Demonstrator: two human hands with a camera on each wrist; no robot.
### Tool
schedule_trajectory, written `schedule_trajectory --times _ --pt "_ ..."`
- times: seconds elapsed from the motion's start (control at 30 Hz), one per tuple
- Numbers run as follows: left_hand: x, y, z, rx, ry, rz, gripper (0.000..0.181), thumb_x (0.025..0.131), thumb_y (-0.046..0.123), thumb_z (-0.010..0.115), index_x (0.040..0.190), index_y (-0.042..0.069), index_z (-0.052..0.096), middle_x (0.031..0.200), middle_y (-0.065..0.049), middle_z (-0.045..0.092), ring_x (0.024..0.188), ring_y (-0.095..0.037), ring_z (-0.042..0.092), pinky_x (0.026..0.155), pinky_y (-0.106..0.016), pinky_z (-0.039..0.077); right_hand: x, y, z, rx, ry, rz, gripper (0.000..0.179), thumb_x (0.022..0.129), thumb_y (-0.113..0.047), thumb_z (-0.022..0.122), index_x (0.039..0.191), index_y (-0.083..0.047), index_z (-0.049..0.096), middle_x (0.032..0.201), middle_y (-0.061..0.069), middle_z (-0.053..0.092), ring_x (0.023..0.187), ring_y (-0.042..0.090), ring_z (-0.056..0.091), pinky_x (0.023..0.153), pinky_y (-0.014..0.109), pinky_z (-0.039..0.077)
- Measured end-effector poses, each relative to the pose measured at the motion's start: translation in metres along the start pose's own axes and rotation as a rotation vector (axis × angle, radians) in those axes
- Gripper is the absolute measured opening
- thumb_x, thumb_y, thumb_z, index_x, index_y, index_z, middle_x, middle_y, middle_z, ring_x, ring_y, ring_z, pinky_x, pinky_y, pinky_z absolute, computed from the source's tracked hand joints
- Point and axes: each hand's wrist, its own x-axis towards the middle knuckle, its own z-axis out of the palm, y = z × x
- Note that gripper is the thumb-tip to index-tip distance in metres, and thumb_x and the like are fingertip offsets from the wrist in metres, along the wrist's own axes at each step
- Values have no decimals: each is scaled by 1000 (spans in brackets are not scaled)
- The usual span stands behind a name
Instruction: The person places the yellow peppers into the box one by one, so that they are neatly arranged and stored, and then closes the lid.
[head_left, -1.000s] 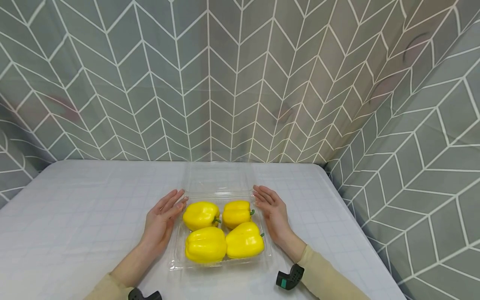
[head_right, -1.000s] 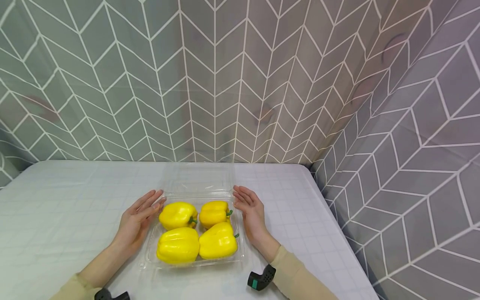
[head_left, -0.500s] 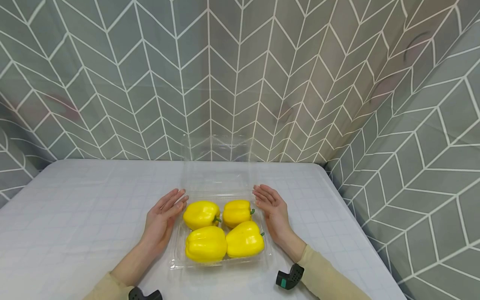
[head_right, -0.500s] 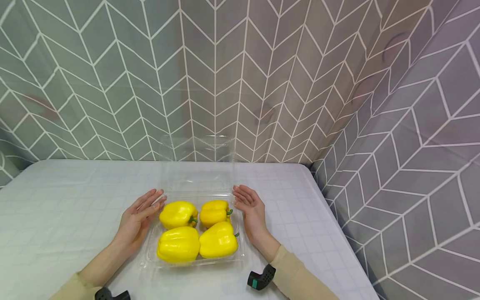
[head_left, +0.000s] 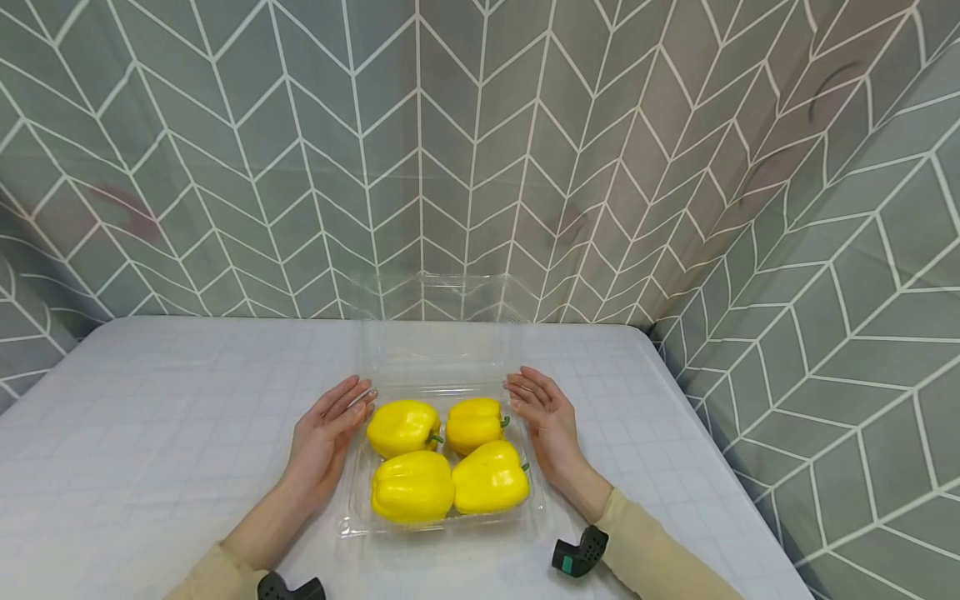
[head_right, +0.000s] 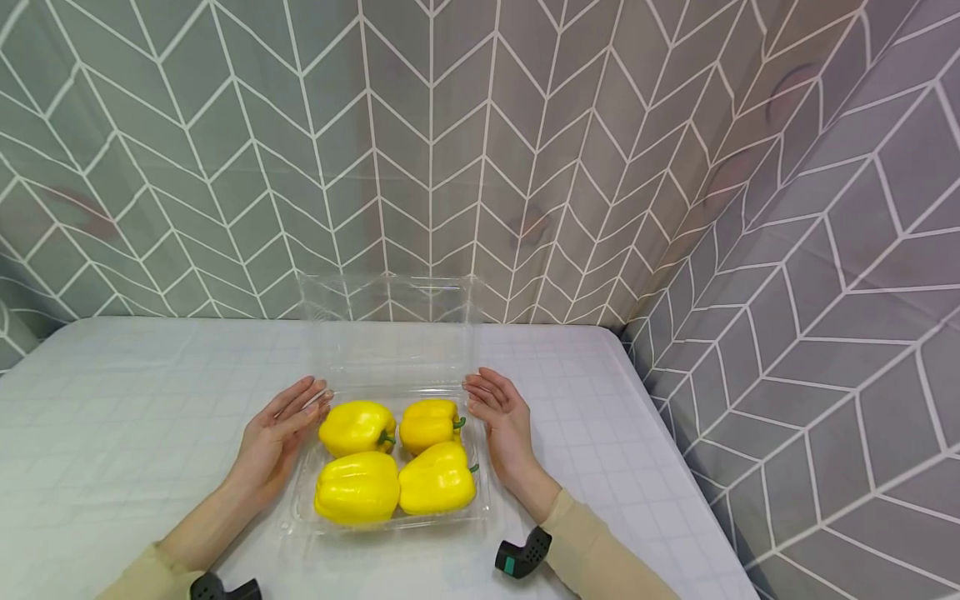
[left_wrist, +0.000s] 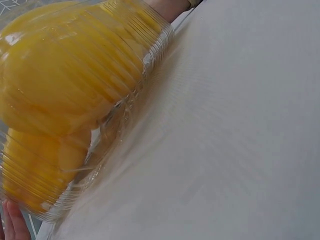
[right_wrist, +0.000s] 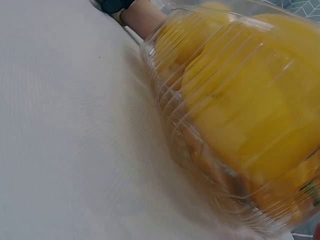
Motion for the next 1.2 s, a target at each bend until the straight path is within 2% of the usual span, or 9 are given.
schedule_trajectory --times 0.27,0.63,0.73,0.83,0.97,1.03,1.2 --pt "0 -3 -1 -19 13 22 46 99 2 59 144 8 51 121 10 67 113 -6 65 100 -23 52 0 2 1 -8 34 -5 42 92 11 56 134 8 51 117 2 68 113 16 65 103 26 51" --pt "-1 -4 -3 13 -1 50 34 99 9 62 132 8 59 121 11 68 115 -6 64 101 -22 51 -3 4 0 -39 29 -58 32 93 7 59 125 10 55 116 2 70 112 17 66 101 28 53" --pt "-1 -4 -3 20 15 33 23 99 9 61 121 13 65 116 11 68 110 -6 66 100 -20 51 -3 5 -2 -36 52 -51 27 93 5 60 120 4 62 113 1 71 110 16 66 101 27 53" --pt "-1 -3 -3 -15 28 -2 16 102 9 57 111 18 67 114 10 67 108 -6 66 100 -19 51 -4 6 -3 -25 76 -34 21 96 1 57 111 -5 71 109 -1 70 112 16 63 105 26 49" --pt "-2 0 -4 -47 2 -37 18 106 24 49 110 23 67 119 11 62 113 -2 60 102 -16 48 -4 4 -4 -24 87 -14 24 100 -10 51 96 -13 74 102 -1 69 110 16 60 104 24 49" --pt "-4 2 -4 -26 -17 -51 21 106 33 48 113 25 66 121 13 62 115 -1 58 102 -14 47 -4 3 -4 -38 94 -3 23 101 -16 53 93 -15 74 100 -2 69 106 15 61 100 23 51" --pt "-5 3 -3 52 -14 -68 33 102 38 57 127 16 58 121 14 67 115 -2 62 101 -17 49 -6 0 -3 -42 93 -17 15 98 -20 63 101 -11 74 108 -3 75 106 14 68 97 26 55"
